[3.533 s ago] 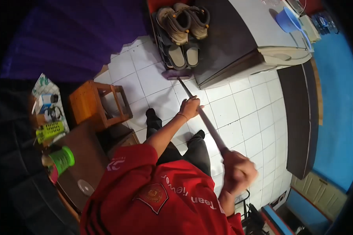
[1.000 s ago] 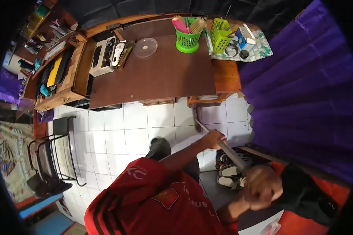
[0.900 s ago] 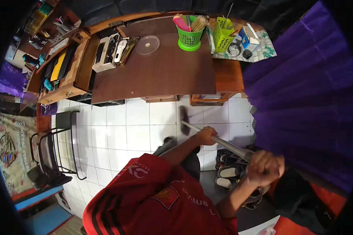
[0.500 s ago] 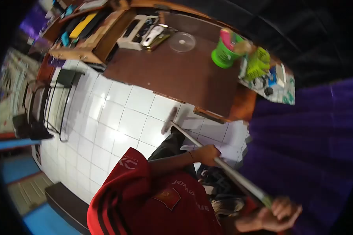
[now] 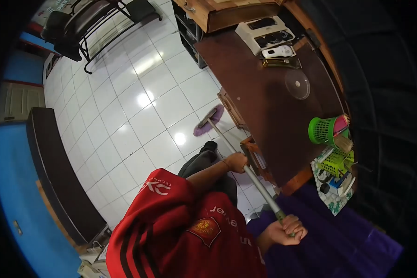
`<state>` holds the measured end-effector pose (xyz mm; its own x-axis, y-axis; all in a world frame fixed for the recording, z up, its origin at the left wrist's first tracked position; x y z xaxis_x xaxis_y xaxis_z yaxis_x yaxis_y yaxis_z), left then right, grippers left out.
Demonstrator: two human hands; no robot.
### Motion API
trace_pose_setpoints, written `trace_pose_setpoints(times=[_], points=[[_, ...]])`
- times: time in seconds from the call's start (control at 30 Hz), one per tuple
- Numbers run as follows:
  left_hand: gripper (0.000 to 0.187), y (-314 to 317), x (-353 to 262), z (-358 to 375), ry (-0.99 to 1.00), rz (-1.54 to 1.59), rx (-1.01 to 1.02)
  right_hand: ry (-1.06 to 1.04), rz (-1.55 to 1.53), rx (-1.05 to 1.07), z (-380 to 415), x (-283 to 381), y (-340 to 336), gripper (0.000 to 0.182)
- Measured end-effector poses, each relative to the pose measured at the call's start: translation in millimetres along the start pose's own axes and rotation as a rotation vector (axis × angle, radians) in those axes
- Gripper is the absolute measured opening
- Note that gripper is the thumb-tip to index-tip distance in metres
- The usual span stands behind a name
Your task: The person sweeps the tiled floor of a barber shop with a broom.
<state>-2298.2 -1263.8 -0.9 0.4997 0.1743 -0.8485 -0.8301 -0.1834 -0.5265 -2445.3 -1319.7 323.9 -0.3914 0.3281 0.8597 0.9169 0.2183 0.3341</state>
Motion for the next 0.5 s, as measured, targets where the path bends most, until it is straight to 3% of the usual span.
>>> trace_pose_setpoints(times=[0.07,0.13,0.2,0.23,0.27,0.33,0.4,0.43,0.47,0.5], points=[[0.022,-10,5,-7,-0.098,-0.110,-0.044,0.040,0.001,-0.029,-8,-9,0,0.029],[0.014,-14,5,-10,-0.098,-0.142,-0.104,0.051,-0.069,0.041,-11,-20,-11,0.027],[0.017,-15,20,-6,-0.250,-0.156,-0.170,0.061,-0.138,0.101,-9,-34,-22,0.025],[0.021,-2,34,-8,-0.321,-0.291,-0.007,0.089,-0.124,0.095,-6,-42,-32,0.024],[0.021,5,35,-8,-0.322,-0.302,-0.016,0.115,-0.115,0.089,-6,-54,-42,0.023],[0.018,0,61,-2,-0.467,-0.358,-0.253,0.154,-0.152,0.130,2,-77,-65,0.021],[0.019,13,80,-4,-0.521,-0.468,-0.215,0.498,-0.181,-0.098,16,-107,-105,0.019],[0.020,5,58,-6,-0.483,-0.446,-0.216,0.613,-0.234,-0.090,13,-104,-119,0.017],[0.020,-14,22,-4,-0.452,-0.423,-0.216,0.551,-0.177,-0.054,-3,-81,-124,0.018],[0.038,-27,-14,-7,-0.317,-0.443,-0.276,0.489,-0.125,-0.016,-24,-52,-123,0.019]])
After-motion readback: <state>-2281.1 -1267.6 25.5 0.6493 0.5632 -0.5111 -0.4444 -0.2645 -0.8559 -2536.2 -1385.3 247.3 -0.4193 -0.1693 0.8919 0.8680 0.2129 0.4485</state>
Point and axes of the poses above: each hand's wrist, its own z-axis away from the middle knuckle, its own y-axis out of the palm, x = y × z, the point moved 9 cm from there along -z, towards the middle knuckle, and after that the axes turned 5 degrees about -x, right-handed, at the moved point
